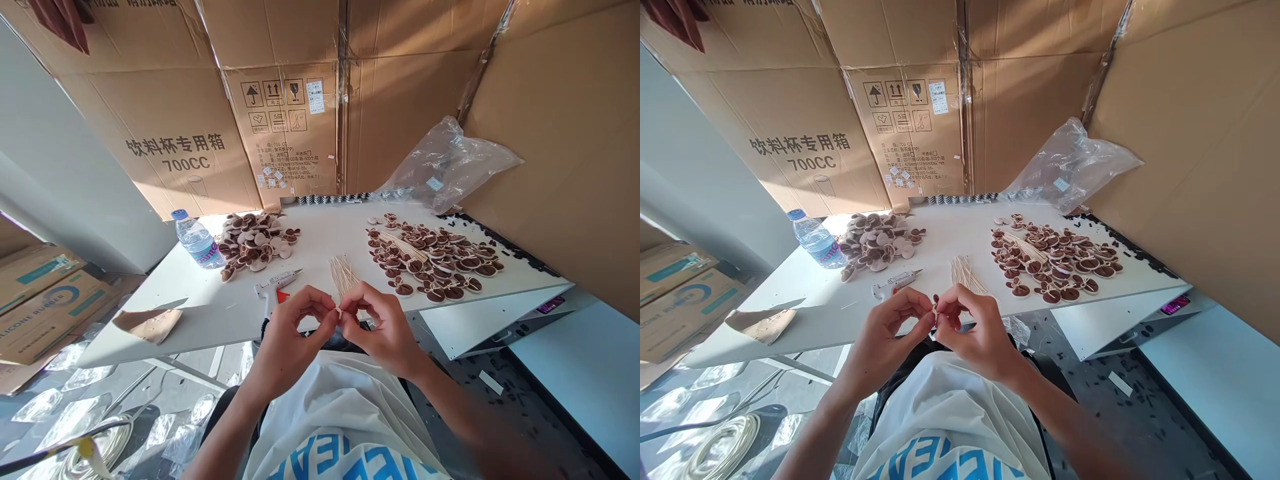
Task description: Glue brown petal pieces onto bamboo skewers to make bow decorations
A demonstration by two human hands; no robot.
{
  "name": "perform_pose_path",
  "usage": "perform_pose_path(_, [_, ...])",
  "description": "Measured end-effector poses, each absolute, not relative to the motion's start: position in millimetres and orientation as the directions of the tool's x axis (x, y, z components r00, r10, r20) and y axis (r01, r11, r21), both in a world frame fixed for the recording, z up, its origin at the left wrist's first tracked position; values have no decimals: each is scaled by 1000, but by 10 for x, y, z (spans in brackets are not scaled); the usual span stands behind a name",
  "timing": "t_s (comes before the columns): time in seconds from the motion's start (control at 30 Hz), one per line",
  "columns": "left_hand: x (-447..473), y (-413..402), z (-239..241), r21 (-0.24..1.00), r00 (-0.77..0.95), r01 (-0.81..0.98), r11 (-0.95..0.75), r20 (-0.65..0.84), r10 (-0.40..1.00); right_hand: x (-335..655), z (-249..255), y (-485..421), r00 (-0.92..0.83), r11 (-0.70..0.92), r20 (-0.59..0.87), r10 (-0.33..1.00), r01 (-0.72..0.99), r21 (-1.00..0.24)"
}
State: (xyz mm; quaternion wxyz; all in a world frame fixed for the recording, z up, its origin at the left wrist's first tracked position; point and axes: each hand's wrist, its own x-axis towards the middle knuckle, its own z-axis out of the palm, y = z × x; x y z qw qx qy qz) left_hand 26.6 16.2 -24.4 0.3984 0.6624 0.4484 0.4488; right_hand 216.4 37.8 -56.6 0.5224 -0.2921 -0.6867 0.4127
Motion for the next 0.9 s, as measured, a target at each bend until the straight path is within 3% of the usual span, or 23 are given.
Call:
perform_pose_path(0.33, [355,133,-231,985,270,-155,-76,116,956,2089,-555,359,-263,226,345,901,-394,-891])
perform_pose_path(0.67, [354,87,-232,931,100,174,-319,306,947,2191,-529,340,-343,459,471,813,-122,-880])
perform_pose_path(0.9, [314,83,-223,935,54,187,-300,295,954,2176,-539,328,-345,422,449,824,-156,-893])
